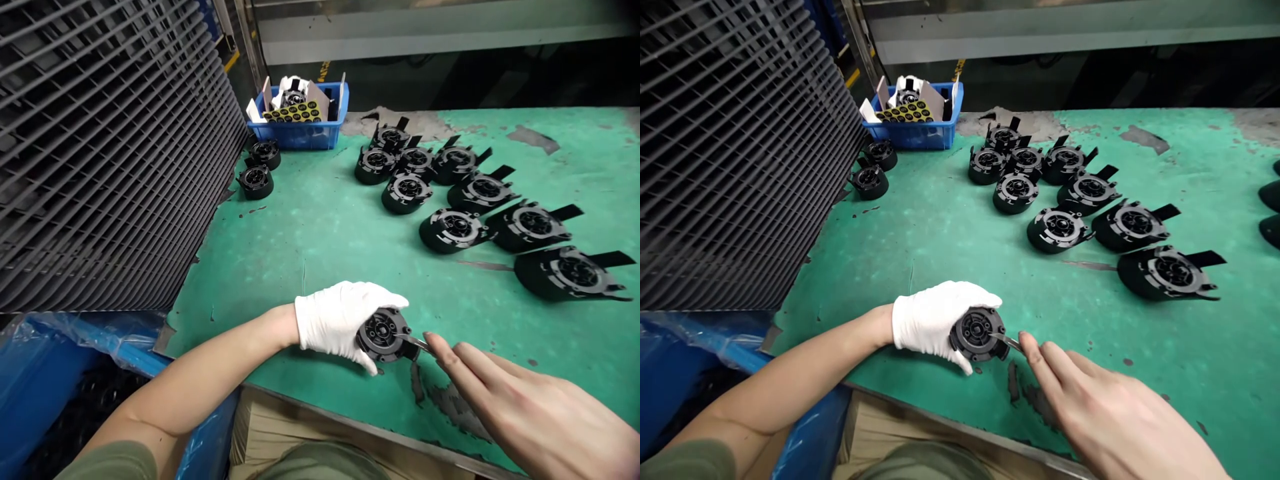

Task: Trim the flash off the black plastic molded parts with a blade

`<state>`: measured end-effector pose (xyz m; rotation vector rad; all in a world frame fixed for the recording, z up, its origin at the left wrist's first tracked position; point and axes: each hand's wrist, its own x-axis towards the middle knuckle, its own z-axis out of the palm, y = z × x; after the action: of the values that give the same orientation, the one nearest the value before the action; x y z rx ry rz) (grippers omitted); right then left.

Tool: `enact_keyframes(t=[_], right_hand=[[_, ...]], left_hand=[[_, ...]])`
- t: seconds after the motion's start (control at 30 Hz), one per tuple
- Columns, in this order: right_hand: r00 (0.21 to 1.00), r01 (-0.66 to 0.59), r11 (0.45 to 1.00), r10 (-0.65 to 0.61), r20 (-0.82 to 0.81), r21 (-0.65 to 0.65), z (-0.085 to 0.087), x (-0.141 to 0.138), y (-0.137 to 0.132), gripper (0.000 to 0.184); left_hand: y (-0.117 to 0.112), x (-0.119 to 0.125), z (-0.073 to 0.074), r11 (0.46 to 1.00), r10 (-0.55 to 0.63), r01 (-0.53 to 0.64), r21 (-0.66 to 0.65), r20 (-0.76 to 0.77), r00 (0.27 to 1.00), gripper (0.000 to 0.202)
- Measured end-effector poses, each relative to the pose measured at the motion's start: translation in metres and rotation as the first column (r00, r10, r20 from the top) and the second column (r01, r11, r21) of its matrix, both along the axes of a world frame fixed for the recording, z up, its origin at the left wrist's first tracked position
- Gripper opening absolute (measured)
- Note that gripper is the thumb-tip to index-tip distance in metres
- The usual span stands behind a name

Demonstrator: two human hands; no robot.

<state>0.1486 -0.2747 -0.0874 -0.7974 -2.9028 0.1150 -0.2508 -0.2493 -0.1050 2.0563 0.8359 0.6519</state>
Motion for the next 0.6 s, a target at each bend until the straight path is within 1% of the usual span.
enact_keyframes(t=[0.1,0.17,0.23,0.27,0.33,0.37,0.4,0.47,0.5,0.53,0.57,0.6], right_hand=[[0.997,-0.064,0.998,0.064,-0.03,-0.002,0.007,-0.001,0.012,0.108],[0.993,-0.107,0.994,0.107,-0.055,-0.009,0.017,-0.007,0.026,0.103],[0.985,-0.167,0.985,0.164,-0.055,-0.054,0.031,-0.016,0.042,0.097],[0.978,-0.206,0.974,0.202,-0.045,-0.092,0.038,-0.021,0.049,0.092],[0.971,-0.238,0.962,0.233,-0.056,-0.134,0.046,-0.028,0.06,0.08],[0.974,-0.222,0.966,0.212,-0.085,-0.131,0.047,-0.03,0.062,0.072],[0.978,-0.181,0.975,0.166,-0.123,-0.126,0.046,-0.03,0.061,0.064],[0.981,-0.043,0.99,0.016,-0.195,-0.133,0.039,-0.025,0.05,0.05],[0.975,0.036,0.987,-0.069,-0.209,-0.159,0.035,-0.022,0.041,0.046],[0.966,0.107,0.979,-0.144,-0.214,-0.176,0.03,-0.018,0.03,0.049],[0.961,0.155,0.972,-0.191,-0.202,-0.179,0.026,-0.015,0.019,0.055],[0.961,0.176,0.97,-0.206,-0.183,-0.168,0.022,-0.014,0.008,0.062]], left_hand=[[0.0,0.0,0.003,0.999,0.001,-0.002,-0.035,-0.038,0.999,0.123],[0.0,0.0,0.005,0.999,0.001,-0.002,-0.043,-0.041,0.999,0.122],[0.001,0.0,0.008,0.999,-0.001,0.0,-0.045,-0.035,0.999,0.121],[0.001,0.0,0.009,0.999,-0.002,0.0,-0.045,-0.036,0.999,0.121],[0.002,-0.001,0.01,0.999,0.002,-0.004,-0.033,-0.047,0.999,0.119],[0.002,-0.001,0.01,1.0,0.016,-0.017,-0.018,-0.052,0.998,0.118],[0.002,0.0,0.009,0.999,0.04,-0.04,0.001,-0.057,0.998,0.114],[0.0,0.002,0.007,0.994,0.107,-0.104,0.037,-0.068,0.992,0.103],[-0.001,0.003,0.005,0.988,0.149,-0.145,0.056,-0.073,0.986,0.098],[-0.004,0.006,0.003,0.98,0.19,-0.184,0.075,-0.08,0.978,0.096],[-0.006,0.009,0.001,0.973,0.221,-0.213,0.093,-0.091,0.971,0.095],[-0.009,0.012,0.0,0.966,0.244,-0.233,0.112,-0.098,0.965,0.096]])
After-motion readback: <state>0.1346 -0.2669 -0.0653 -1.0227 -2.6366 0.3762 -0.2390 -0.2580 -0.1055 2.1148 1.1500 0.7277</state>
